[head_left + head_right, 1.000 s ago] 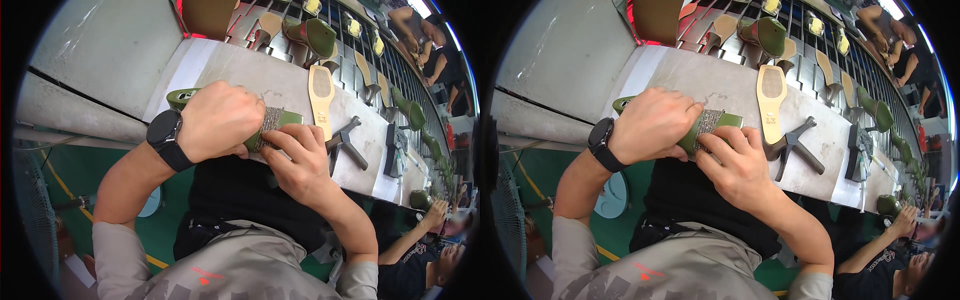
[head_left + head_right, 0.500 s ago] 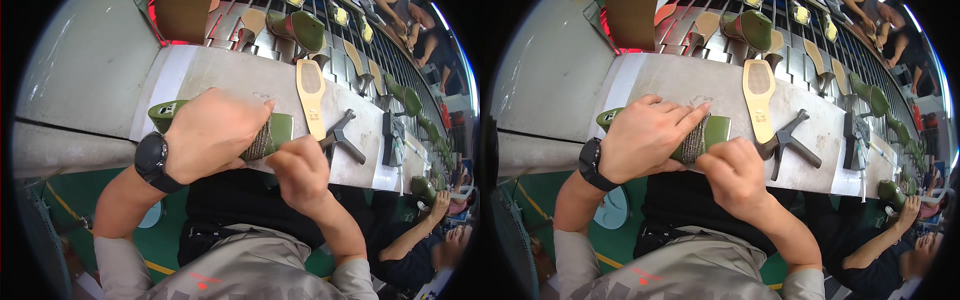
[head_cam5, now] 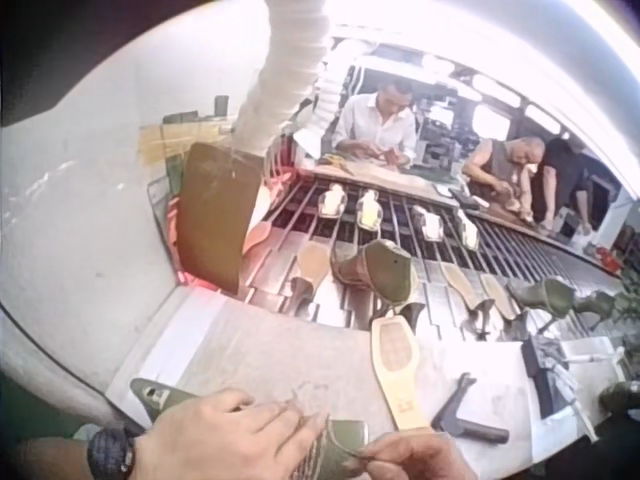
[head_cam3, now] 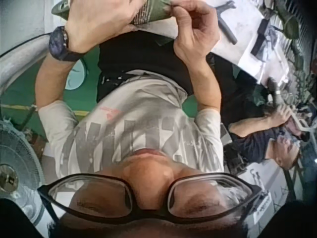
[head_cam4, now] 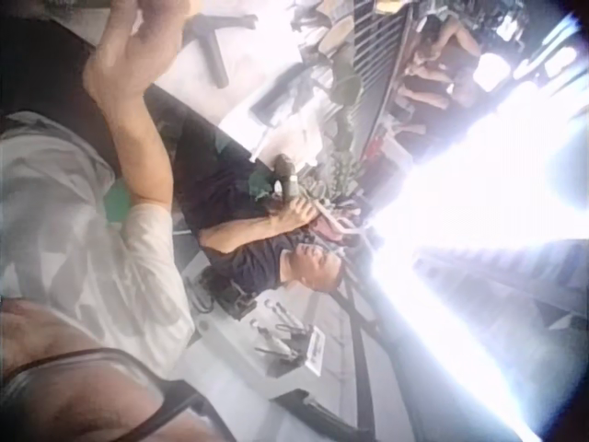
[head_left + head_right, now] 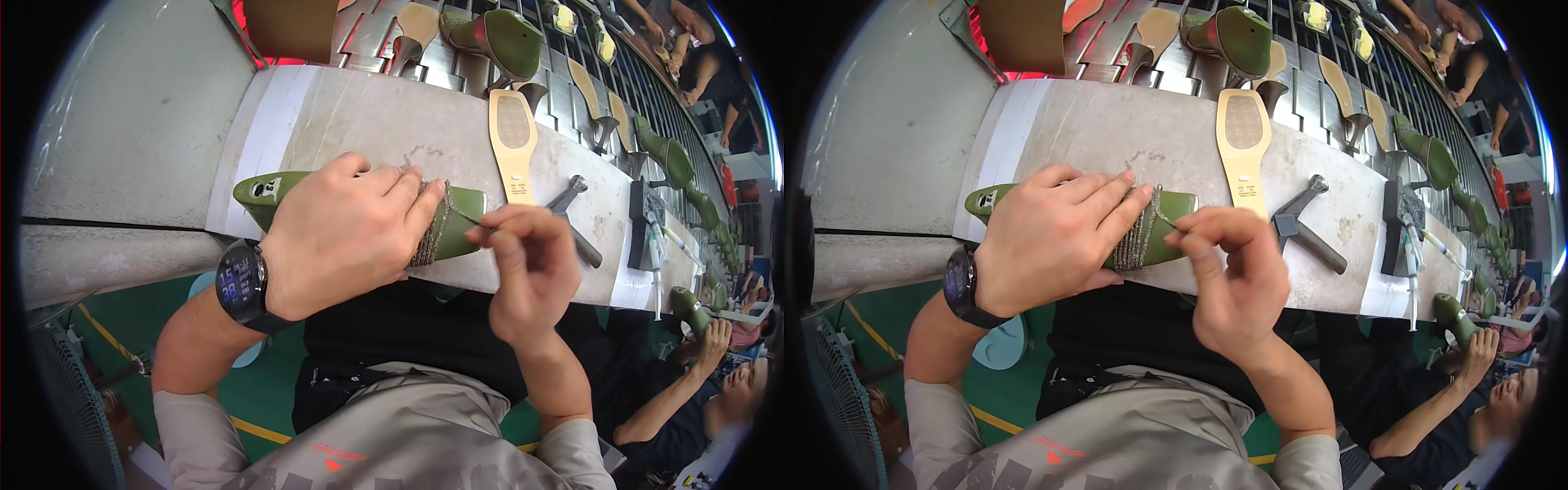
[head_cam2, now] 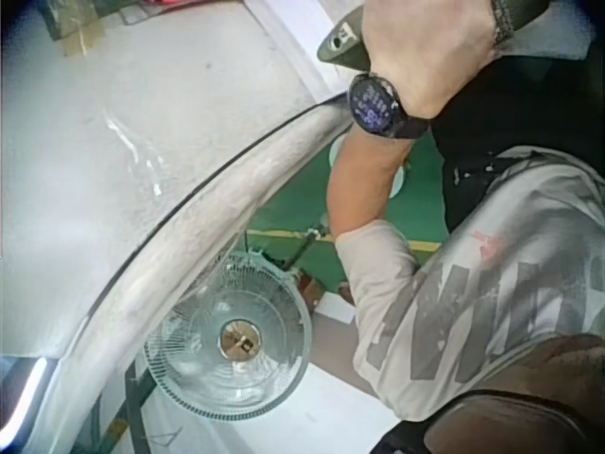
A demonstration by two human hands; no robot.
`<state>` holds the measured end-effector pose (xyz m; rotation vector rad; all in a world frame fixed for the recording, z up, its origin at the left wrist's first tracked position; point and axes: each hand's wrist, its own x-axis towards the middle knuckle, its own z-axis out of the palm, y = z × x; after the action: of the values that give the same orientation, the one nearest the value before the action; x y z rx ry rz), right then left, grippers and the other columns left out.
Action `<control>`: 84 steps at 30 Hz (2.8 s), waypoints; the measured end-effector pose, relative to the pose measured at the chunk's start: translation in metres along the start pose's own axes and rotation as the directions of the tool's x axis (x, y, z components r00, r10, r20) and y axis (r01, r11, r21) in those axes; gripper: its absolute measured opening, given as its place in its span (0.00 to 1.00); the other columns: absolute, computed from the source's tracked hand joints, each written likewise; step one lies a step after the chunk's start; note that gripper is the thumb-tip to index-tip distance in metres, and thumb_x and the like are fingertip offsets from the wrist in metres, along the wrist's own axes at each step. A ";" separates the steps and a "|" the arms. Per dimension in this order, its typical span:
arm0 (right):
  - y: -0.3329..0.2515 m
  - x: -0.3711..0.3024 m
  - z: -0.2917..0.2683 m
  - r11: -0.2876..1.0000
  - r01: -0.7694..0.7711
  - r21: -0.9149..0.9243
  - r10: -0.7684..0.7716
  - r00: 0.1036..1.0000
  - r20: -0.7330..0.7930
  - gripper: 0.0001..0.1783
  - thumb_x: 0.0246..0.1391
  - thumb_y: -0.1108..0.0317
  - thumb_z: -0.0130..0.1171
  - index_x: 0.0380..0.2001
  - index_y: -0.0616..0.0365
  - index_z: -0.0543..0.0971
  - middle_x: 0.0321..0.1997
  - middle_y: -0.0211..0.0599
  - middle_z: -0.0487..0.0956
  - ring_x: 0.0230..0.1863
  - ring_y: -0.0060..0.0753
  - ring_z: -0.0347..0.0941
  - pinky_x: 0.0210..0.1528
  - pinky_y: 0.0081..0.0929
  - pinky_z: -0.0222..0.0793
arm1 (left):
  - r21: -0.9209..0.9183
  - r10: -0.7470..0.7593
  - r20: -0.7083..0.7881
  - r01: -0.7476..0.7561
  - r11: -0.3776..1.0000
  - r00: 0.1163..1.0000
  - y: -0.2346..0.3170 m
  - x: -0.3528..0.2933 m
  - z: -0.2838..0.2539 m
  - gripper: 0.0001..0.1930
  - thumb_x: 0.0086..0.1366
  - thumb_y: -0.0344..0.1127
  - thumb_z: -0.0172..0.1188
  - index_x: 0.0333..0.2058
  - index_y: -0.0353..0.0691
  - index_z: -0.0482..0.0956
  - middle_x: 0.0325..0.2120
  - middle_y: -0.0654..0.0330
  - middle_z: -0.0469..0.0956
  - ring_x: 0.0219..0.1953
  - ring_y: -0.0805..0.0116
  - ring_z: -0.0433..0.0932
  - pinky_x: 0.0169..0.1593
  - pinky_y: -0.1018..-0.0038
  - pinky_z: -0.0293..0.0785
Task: The person attaches soles to high-heeled shoes by pressing them into place by hand, taps along the edges with a hammer, and places the assembled shoes onto a conveyor belt.
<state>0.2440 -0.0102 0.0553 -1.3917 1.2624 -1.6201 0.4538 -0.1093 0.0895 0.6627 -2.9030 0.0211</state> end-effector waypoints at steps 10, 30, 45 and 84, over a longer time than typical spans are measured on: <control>-0.009 0.006 0.018 0.765 0.491 -0.418 -0.370 0.865 0.340 0.13 0.47 0.83 0.70 0.38 0.64 0.81 0.40 0.43 0.85 0.38 0.41 0.81 0.39 0.34 0.75 | 0.072 0.014 -0.099 -0.007 0.997 0.995 -0.001 -0.004 0.008 0.49 0.41 0.51 0.80 0.62 0.34 0.77 0.55 0.54 0.84 0.54 0.64 0.83 0.56 0.66 0.77; -0.001 -0.043 0.028 0.875 -0.475 -0.098 0.475 0.880 -0.024 0.16 0.58 0.70 0.75 0.45 0.68 0.84 0.35 0.37 0.90 0.34 0.19 0.84 0.33 0.18 0.73 | -0.017 0.098 -0.044 -0.098 0.995 0.994 -0.018 -0.005 0.004 0.45 0.45 0.53 0.78 0.63 0.45 0.79 0.58 0.56 0.83 0.54 0.64 0.84 0.53 0.66 0.78; -0.001 -0.008 0.035 0.912 -0.353 -0.210 0.361 0.933 -0.002 0.07 0.63 0.72 0.68 0.35 0.67 0.83 0.25 0.35 0.84 0.26 0.20 0.77 0.29 0.23 0.73 | -0.163 0.059 -0.130 -0.080 0.983 0.990 -0.026 0.007 0.008 0.36 0.48 0.41 0.77 0.57 0.35 0.80 0.56 0.49 0.82 0.50 0.53 0.84 0.59 0.61 0.77; 0.022 0.045 0.046 0.760 -0.568 0.317 0.568 0.817 0.103 0.07 0.65 0.72 0.67 0.39 0.66 0.83 0.33 0.32 0.85 0.33 0.17 0.79 0.34 0.18 0.74 | -0.383 0.054 -0.321 -0.181 0.906 0.946 -0.073 0.023 0.027 0.23 0.46 0.30 0.77 0.44 0.38 0.84 0.42 0.53 0.89 0.37 0.55 0.90 0.37 0.67 0.85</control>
<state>0.2758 -0.0701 0.0492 -0.6946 1.1867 -1.3139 0.4607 -0.1860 0.0647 0.3671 -2.5262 -0.4209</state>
